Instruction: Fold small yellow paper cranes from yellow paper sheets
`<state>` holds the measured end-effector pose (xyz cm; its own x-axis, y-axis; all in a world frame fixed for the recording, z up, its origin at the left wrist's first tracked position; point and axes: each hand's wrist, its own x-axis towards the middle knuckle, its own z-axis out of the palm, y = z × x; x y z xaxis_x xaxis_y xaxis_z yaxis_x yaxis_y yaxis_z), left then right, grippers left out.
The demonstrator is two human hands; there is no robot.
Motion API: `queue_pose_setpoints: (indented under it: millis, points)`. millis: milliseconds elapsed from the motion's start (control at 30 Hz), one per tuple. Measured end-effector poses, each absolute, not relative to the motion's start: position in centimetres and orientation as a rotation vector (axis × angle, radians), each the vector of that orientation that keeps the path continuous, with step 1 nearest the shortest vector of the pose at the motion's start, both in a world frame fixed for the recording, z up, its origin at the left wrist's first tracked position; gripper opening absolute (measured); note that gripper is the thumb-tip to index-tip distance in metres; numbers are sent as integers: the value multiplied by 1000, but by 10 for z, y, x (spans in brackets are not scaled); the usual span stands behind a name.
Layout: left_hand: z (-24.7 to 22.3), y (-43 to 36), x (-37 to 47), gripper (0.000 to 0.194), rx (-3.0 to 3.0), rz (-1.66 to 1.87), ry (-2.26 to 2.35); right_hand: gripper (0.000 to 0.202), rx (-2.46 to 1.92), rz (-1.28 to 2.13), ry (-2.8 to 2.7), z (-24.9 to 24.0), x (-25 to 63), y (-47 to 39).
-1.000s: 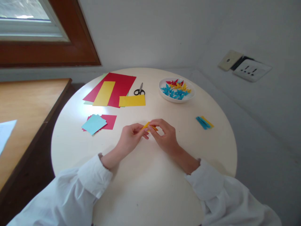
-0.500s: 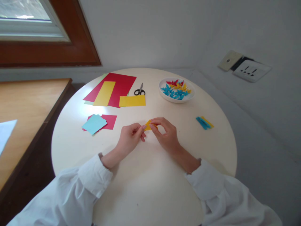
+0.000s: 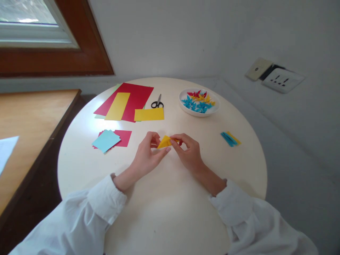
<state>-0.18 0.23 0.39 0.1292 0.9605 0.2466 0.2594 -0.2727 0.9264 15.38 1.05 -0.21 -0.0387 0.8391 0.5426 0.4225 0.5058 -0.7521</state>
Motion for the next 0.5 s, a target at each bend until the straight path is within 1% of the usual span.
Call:
queue_pose_setpoints:
  millis: [67,100,200,267,500]
  points:
    - [2,3,-2,36,1670,1209,1112,7,-1099,551,-1622,-2,153,11]
    - [1,3,-2,36,1689,1199,1079,7,-1096,590,-1610,-3,153,11]
    - [0,3,-4,22,1771,1117,1054,7,-1060,688,-1602,-4,152,11]
    - [0,3,-5,17,1800,1102,1068,7,-1040,724,-1602,-5,151,11]
    - [1,4,-7,20,1783,1166,1167,10,-992,704,-1610,-7,152,11]
